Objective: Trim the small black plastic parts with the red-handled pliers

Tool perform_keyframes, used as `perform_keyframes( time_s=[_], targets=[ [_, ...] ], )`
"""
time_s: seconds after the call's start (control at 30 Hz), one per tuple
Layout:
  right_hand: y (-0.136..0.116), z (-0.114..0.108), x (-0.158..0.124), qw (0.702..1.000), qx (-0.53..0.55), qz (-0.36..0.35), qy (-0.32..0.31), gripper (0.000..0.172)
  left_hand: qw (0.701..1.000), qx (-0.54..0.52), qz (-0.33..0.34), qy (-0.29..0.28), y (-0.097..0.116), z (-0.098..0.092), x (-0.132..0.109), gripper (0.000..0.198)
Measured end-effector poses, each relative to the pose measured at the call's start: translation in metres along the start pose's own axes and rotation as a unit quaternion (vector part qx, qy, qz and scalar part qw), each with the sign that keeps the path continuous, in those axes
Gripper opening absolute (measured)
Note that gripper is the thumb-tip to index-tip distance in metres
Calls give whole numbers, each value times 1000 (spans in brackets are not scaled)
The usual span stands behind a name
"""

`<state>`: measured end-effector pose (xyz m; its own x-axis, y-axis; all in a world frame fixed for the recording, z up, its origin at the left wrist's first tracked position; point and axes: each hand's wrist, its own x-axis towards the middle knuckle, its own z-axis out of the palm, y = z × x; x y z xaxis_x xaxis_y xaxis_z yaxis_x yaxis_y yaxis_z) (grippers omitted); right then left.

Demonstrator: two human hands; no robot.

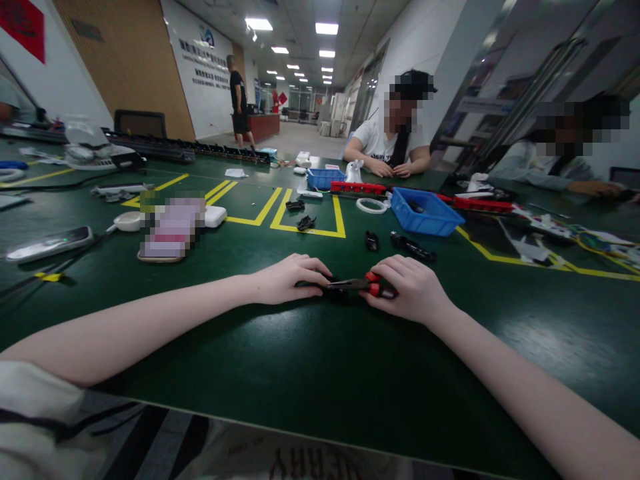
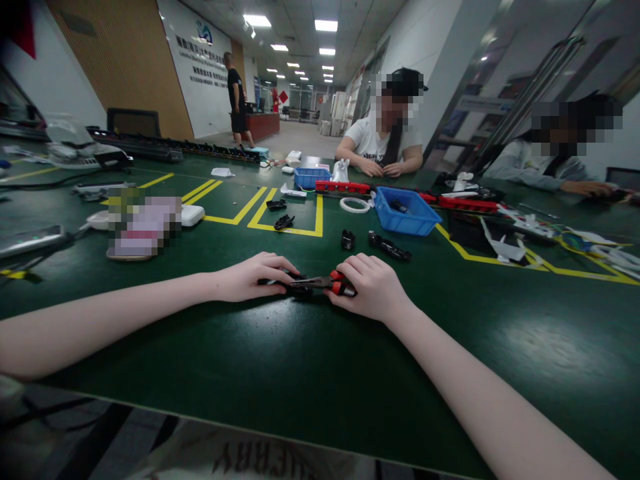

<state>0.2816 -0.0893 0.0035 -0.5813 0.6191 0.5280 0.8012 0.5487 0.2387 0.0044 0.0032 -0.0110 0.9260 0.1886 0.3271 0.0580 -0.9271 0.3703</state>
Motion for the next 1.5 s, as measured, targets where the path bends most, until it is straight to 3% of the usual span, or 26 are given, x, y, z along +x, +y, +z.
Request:
perform_keyframes(
  time_s=[0.47,0.87,1.5],
  targets=[
    [4,0,-2,1000,-1,2,-11,26,1000,8,-8,-6,-1,1,-1,25],
    [1,0,-1,1000,0,1,-18,26,997,-70,-2,23,-1,-1,2,27],
    [6,-2,-3,999,1,20,-40,27,994,-103,-10,18,0,-3,2,21]
  ],
)
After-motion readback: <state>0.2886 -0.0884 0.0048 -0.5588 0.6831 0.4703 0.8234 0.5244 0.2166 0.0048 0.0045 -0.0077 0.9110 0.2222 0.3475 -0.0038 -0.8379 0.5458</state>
